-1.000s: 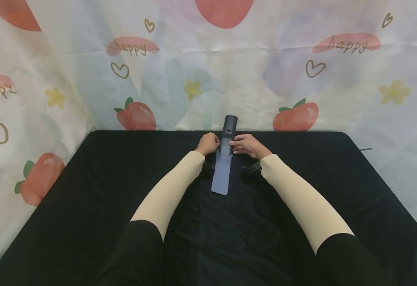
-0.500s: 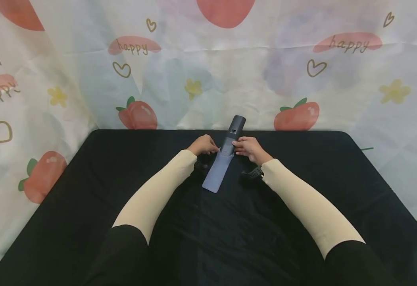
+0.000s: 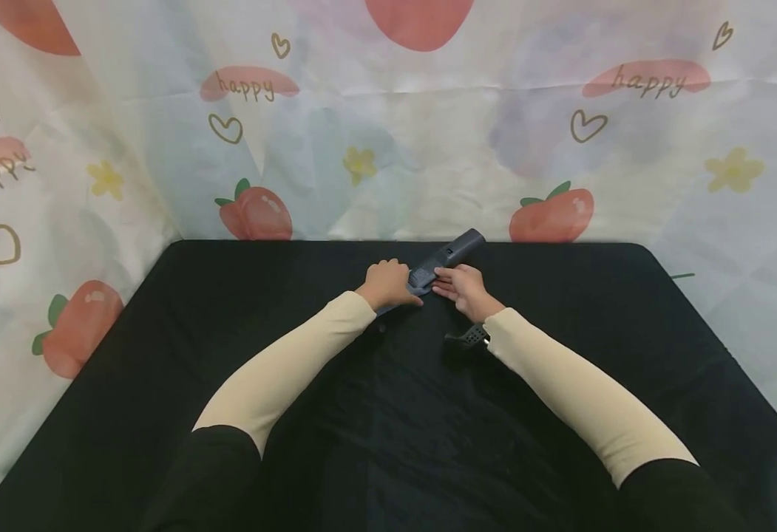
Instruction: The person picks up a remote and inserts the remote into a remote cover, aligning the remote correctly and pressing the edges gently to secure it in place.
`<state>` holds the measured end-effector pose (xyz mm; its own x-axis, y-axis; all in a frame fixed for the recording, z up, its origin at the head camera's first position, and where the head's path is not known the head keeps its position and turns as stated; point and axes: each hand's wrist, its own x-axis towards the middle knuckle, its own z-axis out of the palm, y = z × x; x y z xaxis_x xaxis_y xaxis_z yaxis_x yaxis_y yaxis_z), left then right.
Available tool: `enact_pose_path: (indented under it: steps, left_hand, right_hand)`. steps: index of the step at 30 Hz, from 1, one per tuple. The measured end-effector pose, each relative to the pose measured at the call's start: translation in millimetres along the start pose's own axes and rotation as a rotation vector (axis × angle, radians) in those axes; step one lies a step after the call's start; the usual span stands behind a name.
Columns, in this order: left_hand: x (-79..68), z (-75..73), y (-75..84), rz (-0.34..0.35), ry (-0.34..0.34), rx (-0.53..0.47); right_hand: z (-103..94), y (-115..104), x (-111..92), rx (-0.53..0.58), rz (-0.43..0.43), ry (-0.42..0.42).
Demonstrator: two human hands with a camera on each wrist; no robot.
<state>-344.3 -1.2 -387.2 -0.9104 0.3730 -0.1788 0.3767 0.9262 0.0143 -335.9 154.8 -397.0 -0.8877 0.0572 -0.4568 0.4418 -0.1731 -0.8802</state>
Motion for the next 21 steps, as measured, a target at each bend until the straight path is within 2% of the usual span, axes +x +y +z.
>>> enact_pose_path:
  steps: [2,5,9,10,12,14,16,18,21]
  left_hand:
    - [2.4,3.0,-0.2,-0.004,0.031,-0.008]
    - [5.9,7.5,-1.9,-0.017,0.081,-0.054]
    - [7.8,12.0,-4.1,-0.028,0.129,-0.15]
    - [7.8,12.7,-4.6,-0.031,0.136,-0.162]
    - [7.1,13.5,-5.5,-0.033,0.147,-0.182]
    - [6.5,13.9,-5.4,-0.031,0.155,-0.181]
    - [5.9,14.0,-5.4,-0.028,0.159,-0.175]
    - [5.1,13.8,-5.1,-0.019,0.164,-0.177]
    - [4.3,13.9,-4.8,-0.002,0.171,-0.18]
  right_hand:
    - [0.5,1.4,-0.9,0.01,0.006,-0.018]
    - [-3.4,3.2,-0.6,-0.07,-0.021,-0.062]
    - [-19.6,0.0,-1.1,-0.347,-0.113,-0.165]
    - [-28.5,-0.4,5.6,-0.42,-0.152,-0.226]
    - [-37.8,-6.7,3.8,-0.606,-0.243,-0.286]
    - [-45.3,-13.7,2.0,-0.813,-0.382,-0.31]
    - [-48.9,-20.2,-0.3,-1.024,-0.562,-0.289]
    - [-45.9,-27.3,-9.4,-1.261,-0.751,-0.199]
    - [-46.1,-30.9,-9.4,-1.525,-1.058,-0.109]
